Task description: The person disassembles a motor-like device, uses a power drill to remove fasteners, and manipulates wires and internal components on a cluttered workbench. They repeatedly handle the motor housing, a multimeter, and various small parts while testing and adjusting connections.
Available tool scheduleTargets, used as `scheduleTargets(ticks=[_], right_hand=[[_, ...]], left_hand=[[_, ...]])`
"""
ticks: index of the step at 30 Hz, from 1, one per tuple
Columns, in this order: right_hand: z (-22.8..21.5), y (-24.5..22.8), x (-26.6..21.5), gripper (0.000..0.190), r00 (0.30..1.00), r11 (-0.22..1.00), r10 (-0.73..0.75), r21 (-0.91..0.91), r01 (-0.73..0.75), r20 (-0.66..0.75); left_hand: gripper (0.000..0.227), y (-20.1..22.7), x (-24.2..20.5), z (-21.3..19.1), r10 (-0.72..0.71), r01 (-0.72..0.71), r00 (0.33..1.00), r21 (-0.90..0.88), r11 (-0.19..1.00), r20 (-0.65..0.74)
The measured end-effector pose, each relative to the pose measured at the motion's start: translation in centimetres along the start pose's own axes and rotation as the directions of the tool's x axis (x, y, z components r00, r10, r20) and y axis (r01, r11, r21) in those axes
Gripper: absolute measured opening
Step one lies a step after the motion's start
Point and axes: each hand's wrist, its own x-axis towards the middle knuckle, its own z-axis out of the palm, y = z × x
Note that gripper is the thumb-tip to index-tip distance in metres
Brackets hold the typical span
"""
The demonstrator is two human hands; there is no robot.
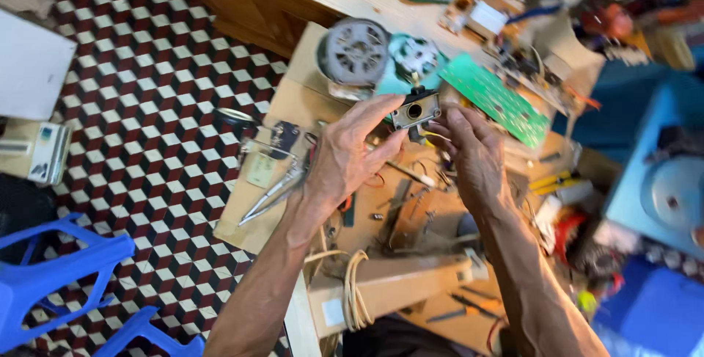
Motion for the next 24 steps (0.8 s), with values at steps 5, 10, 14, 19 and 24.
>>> scheduleTargets(ticks=[5,10,14,19,24], right_hand=[[-7.4,-0.7,-12.1,0.044,0.999,0.923,0.048,0.382,-0.051,0.017],[-12.9,0.9,-20.4,0.03,0.987,0.869,0.034,0.492,0.049,-0.159],[-17.2,3.1,-24.6,0.029,0.968,0.797,0.011,0.587,0.142,-0.25],[-21.2,6.3,-27.4,0.039,0.962,0.814,0.077,0.573,0.091,-0.262],[-24.6,9.5,-28.7,0.043,0.97,0.957,-0.2,-0.241,0.163,-0.138]], left_hand=[[0.047,6.6,-4.0,6.6,0.024,0.029,0.932,-0.14,0.99,0.361],[0.05,11.0,-8.6,13.9,0.005,0.116,0.882,-0.228,0.967,0.471],[0.062,12.4,-12.9,20.3,-0.234,0.512,0.793,-0.407,0.756,0.563],[0.058,13.9,-20.0,27.1,-0.502,0.812,0.466,-0.577,-0.083,0.728],[0.048,15.7,-26.0,30.2,-0.502,0.577,0.542,-0.733,-0.361,0.674]])
